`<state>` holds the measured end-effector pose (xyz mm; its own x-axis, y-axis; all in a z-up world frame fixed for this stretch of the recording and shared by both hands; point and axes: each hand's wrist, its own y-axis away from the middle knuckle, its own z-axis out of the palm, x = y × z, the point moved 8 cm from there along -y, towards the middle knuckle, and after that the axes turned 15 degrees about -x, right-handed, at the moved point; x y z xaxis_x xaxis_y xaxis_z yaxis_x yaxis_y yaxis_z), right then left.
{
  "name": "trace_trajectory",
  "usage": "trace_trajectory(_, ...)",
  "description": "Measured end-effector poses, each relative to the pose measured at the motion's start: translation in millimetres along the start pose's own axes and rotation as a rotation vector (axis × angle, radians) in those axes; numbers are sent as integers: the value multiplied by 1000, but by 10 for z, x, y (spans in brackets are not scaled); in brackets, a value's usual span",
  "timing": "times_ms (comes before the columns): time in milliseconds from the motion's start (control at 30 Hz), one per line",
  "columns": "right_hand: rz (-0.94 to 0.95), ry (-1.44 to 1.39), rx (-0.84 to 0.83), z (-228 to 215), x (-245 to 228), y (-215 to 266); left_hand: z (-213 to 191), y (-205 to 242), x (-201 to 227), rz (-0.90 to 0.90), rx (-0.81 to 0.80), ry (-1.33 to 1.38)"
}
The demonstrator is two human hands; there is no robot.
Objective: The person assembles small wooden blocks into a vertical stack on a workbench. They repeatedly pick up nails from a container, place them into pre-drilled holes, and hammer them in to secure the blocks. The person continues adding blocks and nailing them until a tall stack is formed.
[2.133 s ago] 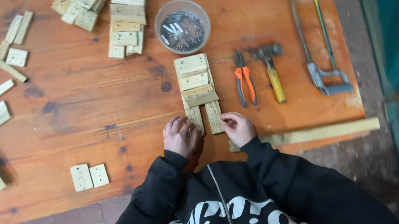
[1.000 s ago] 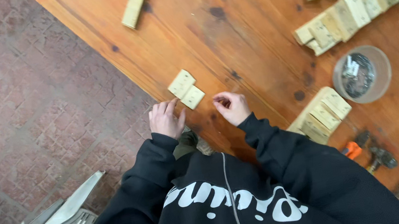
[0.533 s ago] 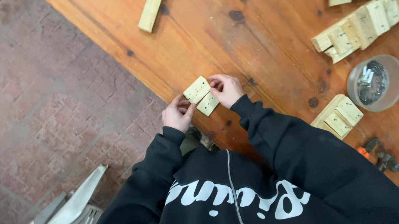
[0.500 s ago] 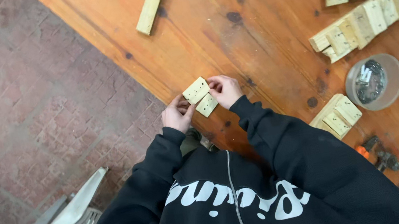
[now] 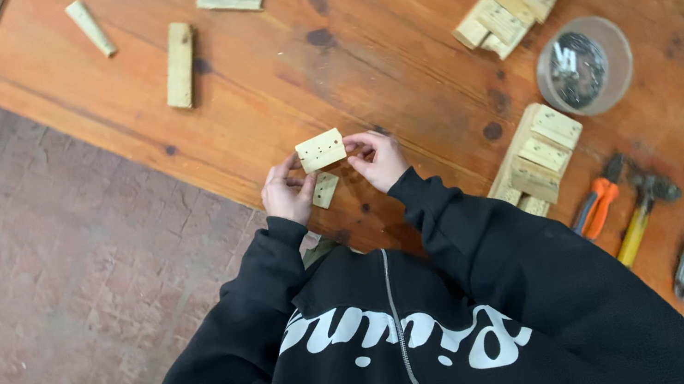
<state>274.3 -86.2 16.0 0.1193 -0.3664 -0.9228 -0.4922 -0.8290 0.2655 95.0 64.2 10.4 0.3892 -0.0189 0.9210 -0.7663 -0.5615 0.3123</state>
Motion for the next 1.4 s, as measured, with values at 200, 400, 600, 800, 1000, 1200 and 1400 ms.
trace_trajectory(200,-28,-26,35,36,129,105,40,51,-10,48,-23,2)
trace_trajectory(400,-128,-66,-56,444,-81,-29,-136,275,-588,-42,98,-86)
trace_trajectory(600,-22,92,-176,675,92,-120,-149,530,-808,-115,80,-24)
trace_trajectory(800,-10,65,-47,410,260,144,-99,629,-554,-50,178,-144)
trace_trajectory(1000,84,35,76,-49,290,821,563,471,-103,161,-38,-210)
trace_trajectory(1200,195,-13,243,-419,484,1598,1307,403,224,280,-295,-274)
trace_trajectory(1400,182,-35,277,-581,668,1838,1653,494,434,283,-304,-286)
